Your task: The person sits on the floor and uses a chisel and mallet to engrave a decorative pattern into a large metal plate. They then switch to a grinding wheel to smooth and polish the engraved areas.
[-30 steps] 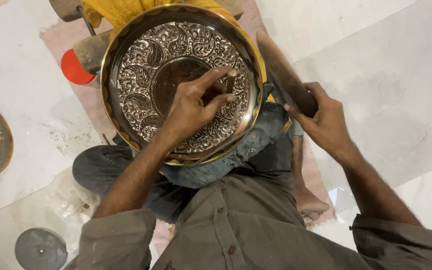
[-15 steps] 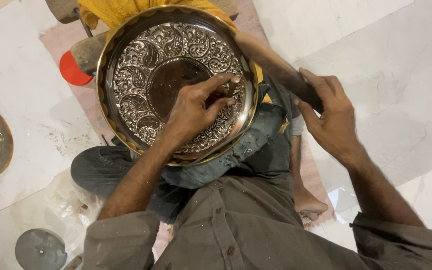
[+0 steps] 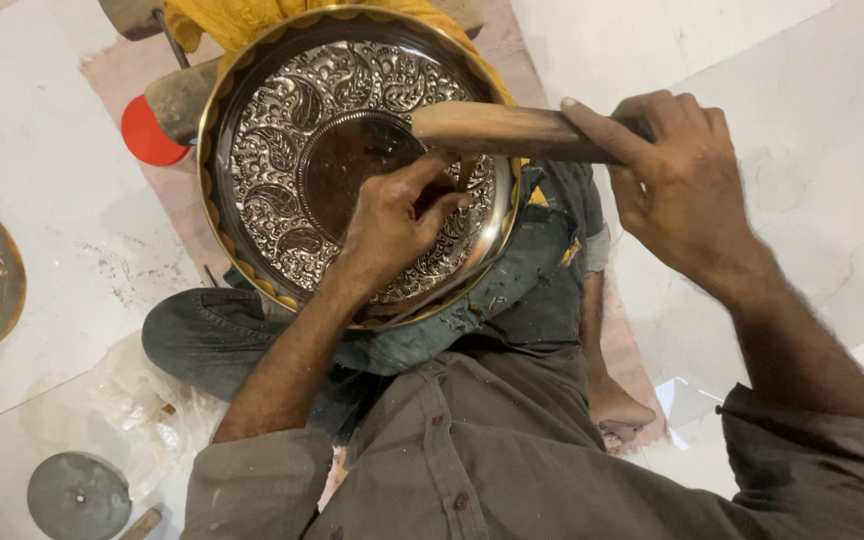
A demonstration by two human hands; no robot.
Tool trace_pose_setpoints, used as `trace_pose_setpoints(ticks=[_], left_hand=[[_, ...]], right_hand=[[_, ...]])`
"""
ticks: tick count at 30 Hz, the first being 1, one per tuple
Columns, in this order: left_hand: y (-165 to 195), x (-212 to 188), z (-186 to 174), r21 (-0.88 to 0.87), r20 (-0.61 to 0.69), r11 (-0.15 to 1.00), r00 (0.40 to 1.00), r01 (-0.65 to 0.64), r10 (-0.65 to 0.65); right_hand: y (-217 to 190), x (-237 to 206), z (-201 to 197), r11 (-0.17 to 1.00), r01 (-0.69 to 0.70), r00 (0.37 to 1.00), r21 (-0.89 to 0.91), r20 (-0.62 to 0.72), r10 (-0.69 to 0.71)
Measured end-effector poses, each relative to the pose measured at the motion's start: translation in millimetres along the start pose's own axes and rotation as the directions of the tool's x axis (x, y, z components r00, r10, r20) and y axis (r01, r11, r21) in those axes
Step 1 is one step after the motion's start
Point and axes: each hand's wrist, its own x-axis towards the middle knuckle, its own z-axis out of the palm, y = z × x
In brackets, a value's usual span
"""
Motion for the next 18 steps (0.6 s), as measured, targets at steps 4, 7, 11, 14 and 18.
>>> trace_pose_setpoints(ticks=[4,7,11,14,18], left_hand=[[0.7,0.3,0.9,-0.081,0.001,0.996,0.999,0.041,-0.042],[2.3,-0.3,1.2,-0.039,-0.058,0.999,0.998,-0.032,0.029],[2.9,0.7,1.6,-0.089,0.007,0.994,0.998,0.063,-0.062],[3.3,0.5,1.8,-0.083,-0.011,0.995,0.998,0.056,-0.057],[5.2,0.0,0.0,-0.122,0.034,0.987,0.994,0.106,-0.103]], right_hand=[[-2.8,-0.4,-1.3,0.898,-0.128,0.99,0.42,0.007,0.138],[-4.5,0.3,0.7,0.987,-0.08,0.997,0.142,-0.009,0.082],[-5.1,3.0,3.0,0.805,-0.103,0.986,0.584,-0.047,0.16],[-4.8,2.9,3.3,0.991,-0.004,1.0,-0.134,0.01,0.005],[-5.5,-0.5,4.3,0.894,-0.107,0.991,0.436,-0.022,0.13]])
